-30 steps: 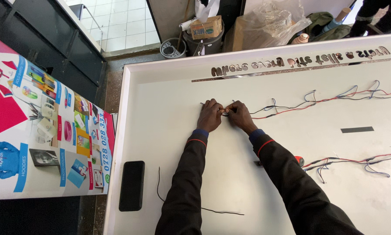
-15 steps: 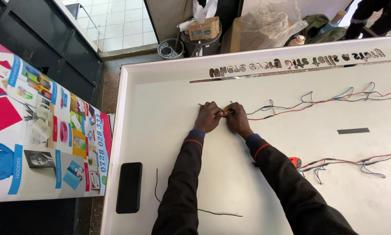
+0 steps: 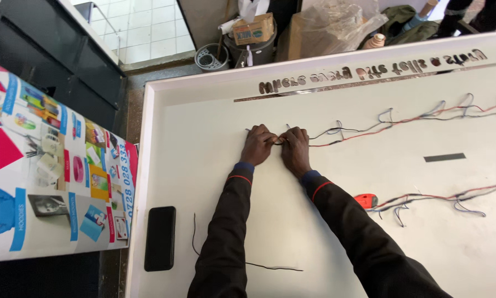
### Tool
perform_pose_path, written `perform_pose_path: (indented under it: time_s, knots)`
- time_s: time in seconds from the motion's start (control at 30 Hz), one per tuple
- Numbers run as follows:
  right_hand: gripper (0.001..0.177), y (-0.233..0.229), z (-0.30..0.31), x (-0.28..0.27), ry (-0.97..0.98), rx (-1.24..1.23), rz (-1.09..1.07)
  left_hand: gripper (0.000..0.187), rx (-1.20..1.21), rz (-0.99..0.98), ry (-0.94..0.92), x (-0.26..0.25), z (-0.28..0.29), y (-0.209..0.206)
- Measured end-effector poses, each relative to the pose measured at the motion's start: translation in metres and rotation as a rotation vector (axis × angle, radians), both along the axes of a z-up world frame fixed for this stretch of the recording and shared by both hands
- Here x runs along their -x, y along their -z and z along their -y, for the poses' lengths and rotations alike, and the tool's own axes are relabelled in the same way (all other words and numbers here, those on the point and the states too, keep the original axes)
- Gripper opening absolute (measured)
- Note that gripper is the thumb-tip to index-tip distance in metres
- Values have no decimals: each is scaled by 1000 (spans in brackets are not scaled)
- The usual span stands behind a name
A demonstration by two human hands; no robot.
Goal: The person works at a white table, repeatedly stripping, twisting, and taping sections of multi-colored wires. They use a utility knife to cut black electrical tape and wrap it around wire bundles, then continue stripping and twisting additional wire sections.
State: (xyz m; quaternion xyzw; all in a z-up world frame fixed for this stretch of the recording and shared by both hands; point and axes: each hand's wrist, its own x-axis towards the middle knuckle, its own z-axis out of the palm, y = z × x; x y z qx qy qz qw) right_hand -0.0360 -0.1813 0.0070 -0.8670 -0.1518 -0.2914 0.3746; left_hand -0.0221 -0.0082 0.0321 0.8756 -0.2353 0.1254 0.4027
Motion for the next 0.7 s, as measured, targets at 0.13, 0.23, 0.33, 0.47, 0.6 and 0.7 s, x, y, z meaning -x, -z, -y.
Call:
perform_pose_path:
  time_s: [0.13, 0.23, 0.33, 0.47, 0.6, 0.7]
  knots:
    - [7, 0, 4, 2, -29, -24, 2, 17, -19, -17, -6, -3, 1, 6]
    - [8, 0, 4, 0, -64, -28, 8, 13, -48, -3, -6, -8, 0, 13]
    - [11, 5, 3, 0, -78, -20, -1, 14, -66, -18, 4, -7, 0, 18]
    - [9, 6, 4, -2, -80, -26, -28, 19, -115, 23, 5, -12, 1, 31]
    - [4, -24, 1, 8, -71, -51, -63, 19, -229, 136, 5, -17, 9, 35]
    - [8, -22, 2, 16, -30, -49, -31, 12, -264, 179, 0, -19, 5, 43]
